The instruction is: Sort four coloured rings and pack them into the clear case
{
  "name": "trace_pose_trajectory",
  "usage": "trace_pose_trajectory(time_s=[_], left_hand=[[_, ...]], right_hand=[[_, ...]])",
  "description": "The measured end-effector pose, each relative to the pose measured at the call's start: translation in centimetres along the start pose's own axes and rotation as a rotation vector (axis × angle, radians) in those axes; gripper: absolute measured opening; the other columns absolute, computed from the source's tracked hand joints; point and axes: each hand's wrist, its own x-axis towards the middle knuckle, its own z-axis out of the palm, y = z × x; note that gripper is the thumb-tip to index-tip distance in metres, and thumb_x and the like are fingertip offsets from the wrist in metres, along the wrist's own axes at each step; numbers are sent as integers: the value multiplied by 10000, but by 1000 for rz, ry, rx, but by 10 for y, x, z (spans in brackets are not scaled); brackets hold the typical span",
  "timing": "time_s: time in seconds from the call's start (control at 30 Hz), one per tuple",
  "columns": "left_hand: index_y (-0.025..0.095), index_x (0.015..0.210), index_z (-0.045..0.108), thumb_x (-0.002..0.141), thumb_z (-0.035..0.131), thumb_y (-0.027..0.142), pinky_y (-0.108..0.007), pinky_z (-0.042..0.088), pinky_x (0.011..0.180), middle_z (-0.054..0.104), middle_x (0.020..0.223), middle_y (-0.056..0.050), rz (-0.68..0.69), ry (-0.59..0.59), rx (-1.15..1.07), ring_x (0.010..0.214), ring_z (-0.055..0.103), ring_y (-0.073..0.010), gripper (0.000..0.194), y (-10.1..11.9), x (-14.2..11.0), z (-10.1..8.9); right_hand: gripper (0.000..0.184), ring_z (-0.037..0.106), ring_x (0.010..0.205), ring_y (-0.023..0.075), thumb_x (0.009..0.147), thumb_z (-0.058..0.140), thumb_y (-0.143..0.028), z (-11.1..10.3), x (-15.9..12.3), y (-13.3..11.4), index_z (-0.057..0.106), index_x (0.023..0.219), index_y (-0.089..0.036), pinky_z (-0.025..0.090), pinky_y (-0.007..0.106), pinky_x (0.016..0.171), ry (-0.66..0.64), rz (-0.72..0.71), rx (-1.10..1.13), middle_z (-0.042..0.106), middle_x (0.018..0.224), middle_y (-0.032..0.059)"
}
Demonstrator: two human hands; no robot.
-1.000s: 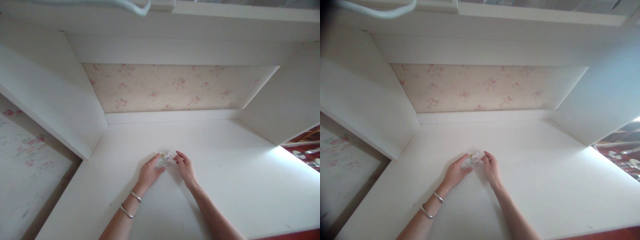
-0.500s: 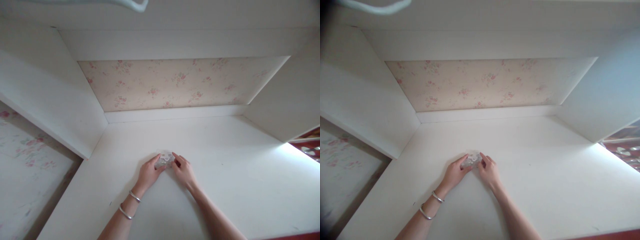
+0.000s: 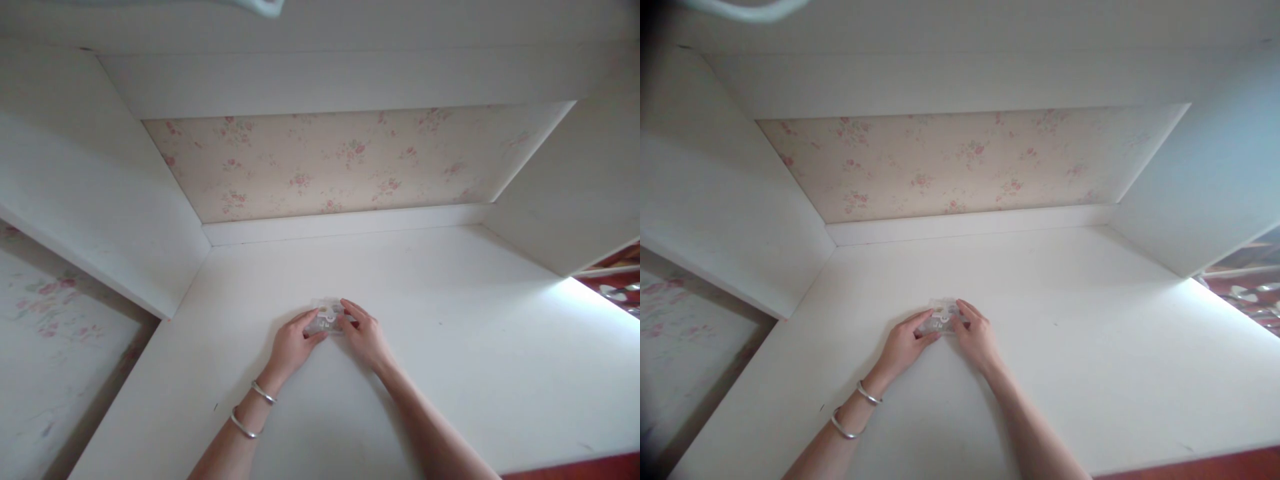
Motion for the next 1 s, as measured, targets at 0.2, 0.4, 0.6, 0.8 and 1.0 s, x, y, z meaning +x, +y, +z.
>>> trace_pose_trajectory(time_s=[0.2,0.4,0.6,0.8,1.0], left_hand=[[259,1231,569,752,668,349,-285,530,818,611,1218,-30,10,8,4,953,635,-188,498,-1,-1,1],[244,1225,577,735,680,378,-305,545,752,636,1178,-40,9,20,-13,810,656,-177,518,-3,-1,3],[207,1182,616,719,697,391,-334,524,828,653,1141,-71,34,17,-62,940,637,-220,505,-9,0,6],[217,1156,632,740,678,385,-324,526,822,643,1152,-63,44,-11,-54,928,632,-204,451,-6,-2,4],[247,1130,646,759,657,376,-308,495,894,630,1182,-39,42,-37,0,1006,612,-195,394,-3,-4,2]], right_hand=[[369,573,1100,186,854,480,-324,1,3,5,621,1175,-209,464,311,946,15,-27,-5,584,1245,45],[350,544,1150,180,870,454,-305,0,3,6,644,1146,-203,404,321,1019,-16,-57,-71,563,1272,44],[360,547,1149,185,878,437,-289,2,3,7,634,1160,-183,410,330,1015,-26,-120,-117,549,1283,64],[377,514,1186,205,872,464,-305,-9,3,10,585,1221,-229,404,368,1009,-140,-150,-52,479,1354,38],[470,479,1219,234,835,524,-283,-18,2,9,507,1301,-221,397,384,1002,-243,-213,-25,411,1405,54]])
